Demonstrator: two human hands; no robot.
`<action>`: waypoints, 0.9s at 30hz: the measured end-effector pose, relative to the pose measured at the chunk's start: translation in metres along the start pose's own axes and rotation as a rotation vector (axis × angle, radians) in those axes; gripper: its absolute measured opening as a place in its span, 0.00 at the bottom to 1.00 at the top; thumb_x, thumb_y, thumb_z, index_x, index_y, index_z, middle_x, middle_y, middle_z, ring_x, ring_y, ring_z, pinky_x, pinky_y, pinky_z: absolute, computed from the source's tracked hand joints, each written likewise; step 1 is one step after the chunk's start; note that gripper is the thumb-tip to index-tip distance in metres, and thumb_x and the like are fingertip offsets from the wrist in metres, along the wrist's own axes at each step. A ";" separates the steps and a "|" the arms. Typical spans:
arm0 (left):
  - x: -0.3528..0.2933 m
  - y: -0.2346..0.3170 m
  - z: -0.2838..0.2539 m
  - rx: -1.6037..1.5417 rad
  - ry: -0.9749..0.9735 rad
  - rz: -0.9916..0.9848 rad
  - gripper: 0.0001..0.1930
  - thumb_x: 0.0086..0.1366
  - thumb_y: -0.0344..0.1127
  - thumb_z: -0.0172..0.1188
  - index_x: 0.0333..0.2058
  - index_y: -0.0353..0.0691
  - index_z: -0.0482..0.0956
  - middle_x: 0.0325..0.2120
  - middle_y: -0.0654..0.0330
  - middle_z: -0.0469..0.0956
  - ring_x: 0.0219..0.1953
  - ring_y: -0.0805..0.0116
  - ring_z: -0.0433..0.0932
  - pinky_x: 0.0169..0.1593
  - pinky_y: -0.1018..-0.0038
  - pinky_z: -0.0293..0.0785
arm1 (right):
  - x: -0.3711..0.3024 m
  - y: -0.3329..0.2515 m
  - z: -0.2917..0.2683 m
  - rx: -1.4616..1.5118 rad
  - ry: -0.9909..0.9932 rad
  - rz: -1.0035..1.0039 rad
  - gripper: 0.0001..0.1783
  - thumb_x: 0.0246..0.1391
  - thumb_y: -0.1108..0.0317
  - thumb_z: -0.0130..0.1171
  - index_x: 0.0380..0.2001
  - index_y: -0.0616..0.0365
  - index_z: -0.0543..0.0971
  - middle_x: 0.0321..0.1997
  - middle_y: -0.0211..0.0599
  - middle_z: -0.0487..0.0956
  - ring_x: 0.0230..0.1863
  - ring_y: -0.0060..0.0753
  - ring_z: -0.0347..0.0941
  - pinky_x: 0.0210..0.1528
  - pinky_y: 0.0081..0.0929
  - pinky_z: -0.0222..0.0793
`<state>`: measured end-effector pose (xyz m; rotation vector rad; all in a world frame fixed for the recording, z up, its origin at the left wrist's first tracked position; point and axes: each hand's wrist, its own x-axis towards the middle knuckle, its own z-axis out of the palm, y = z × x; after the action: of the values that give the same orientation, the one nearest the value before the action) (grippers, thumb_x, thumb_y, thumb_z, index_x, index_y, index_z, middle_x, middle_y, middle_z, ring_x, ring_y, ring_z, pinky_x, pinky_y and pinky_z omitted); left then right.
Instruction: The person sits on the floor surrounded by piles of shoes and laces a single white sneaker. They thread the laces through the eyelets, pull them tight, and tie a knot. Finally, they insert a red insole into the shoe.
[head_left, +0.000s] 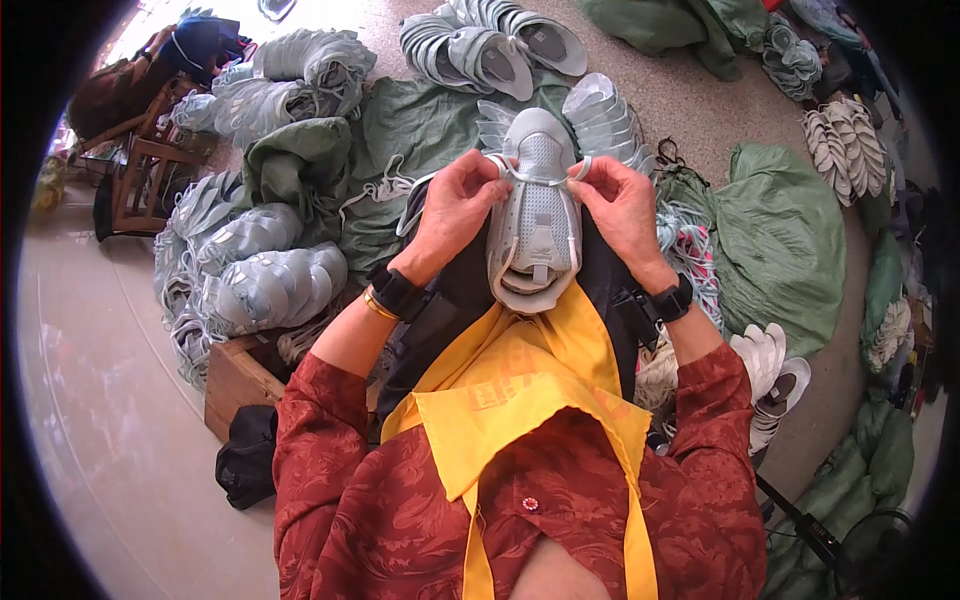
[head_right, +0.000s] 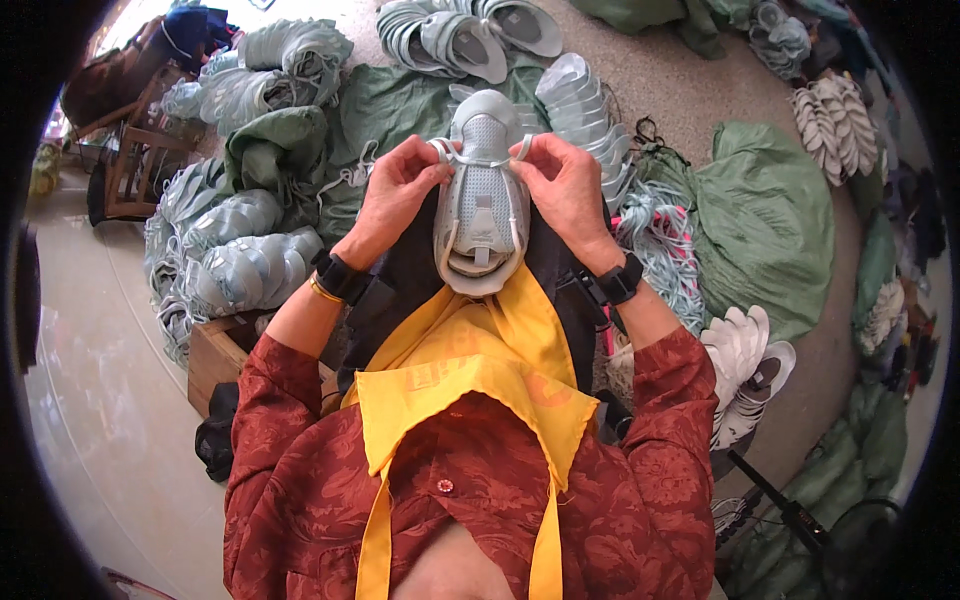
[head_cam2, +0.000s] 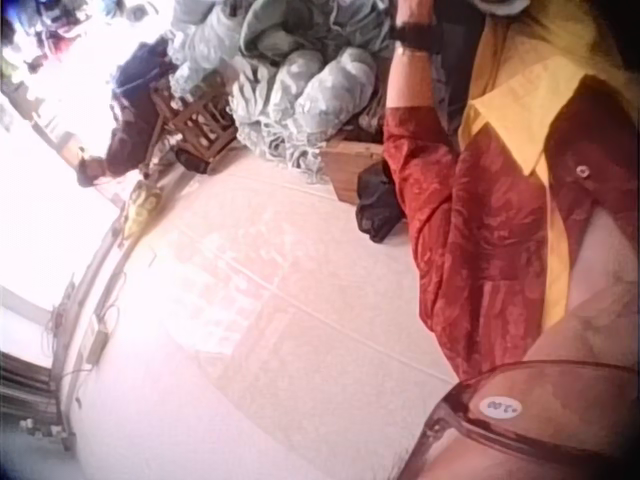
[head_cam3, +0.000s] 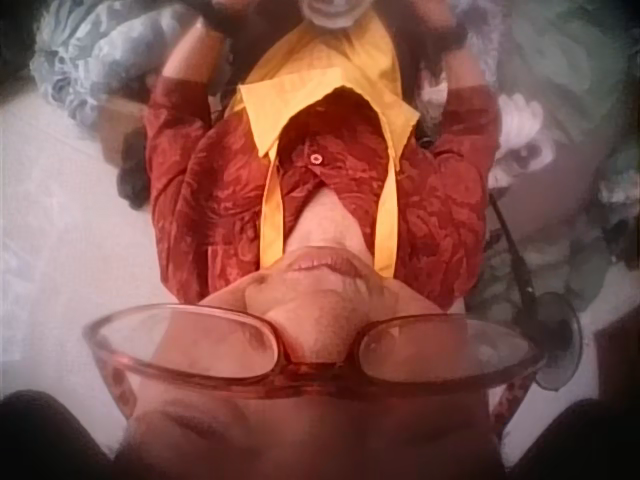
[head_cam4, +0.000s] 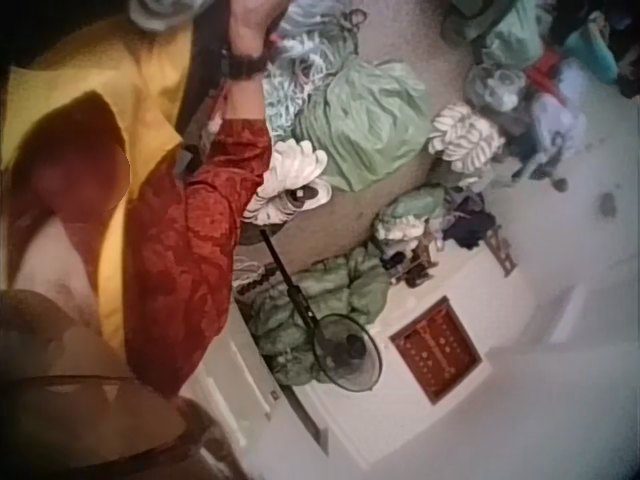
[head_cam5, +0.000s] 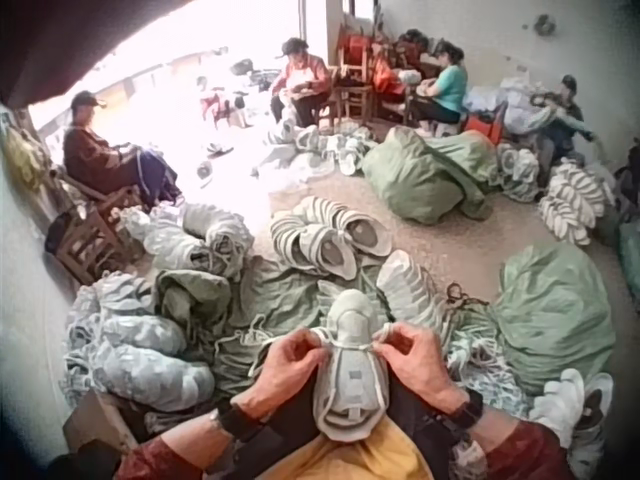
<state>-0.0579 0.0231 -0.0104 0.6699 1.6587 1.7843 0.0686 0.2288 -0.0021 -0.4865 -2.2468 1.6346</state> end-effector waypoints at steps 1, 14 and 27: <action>0.000 -0.001 0.000 -0.011 0.001 0.002 0.03 0.70 0.22 0.58 0.36 0.34 0.74 0.52 0.53 0.82 0.47 0.77 0.77 0.54 0.75 0.76 | 0.000 0.000 0.001 -0.013 0.000 -0.006 0.06 0.58 0.76 0.67 0.39 0.63 0.84 0.34 0.29 0.87 0.36 0.18 0.83 0.41 0.19 0.78; 0.004 -0.003 0.005 -0.197 0.049 -0.003 0.02 0.72 0.25 0.60 0.38 0.35 0.76 0.48 0.53 0.84 0.44 0.76 0.80 0.54 0.76 0.77 | 0.002 0.007 0.004 0.147 -0.054 0.075 0.05 0.59 0.75 0.67 0.38 0.63 0.84 0.33 0.26 0.85 0.35 0.14 0.80 0.41 0.17 0.76; 0.004 0.005 0.022 0.510 0.172 0.250 0.06 0.61 0.22 0.66 0.31 0.34 0.76 0.26 0.67 0.76 0.30 0.80 0.75 0.36 0.77 0.73 | 0.000 0.008 0.005 0.144 -0.018 0.049 0.05 0.58 0.76 0.68 0.38 0.63 0.83 0.33 0.27 0.86 0.35 0.15 0.81 0.40 0.18 0.77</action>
<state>-0.0455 0.0411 -0.0038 1.0041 2.2655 1.6208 0.0674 0.2267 -0.0112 -0.4956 -2.1263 1.8164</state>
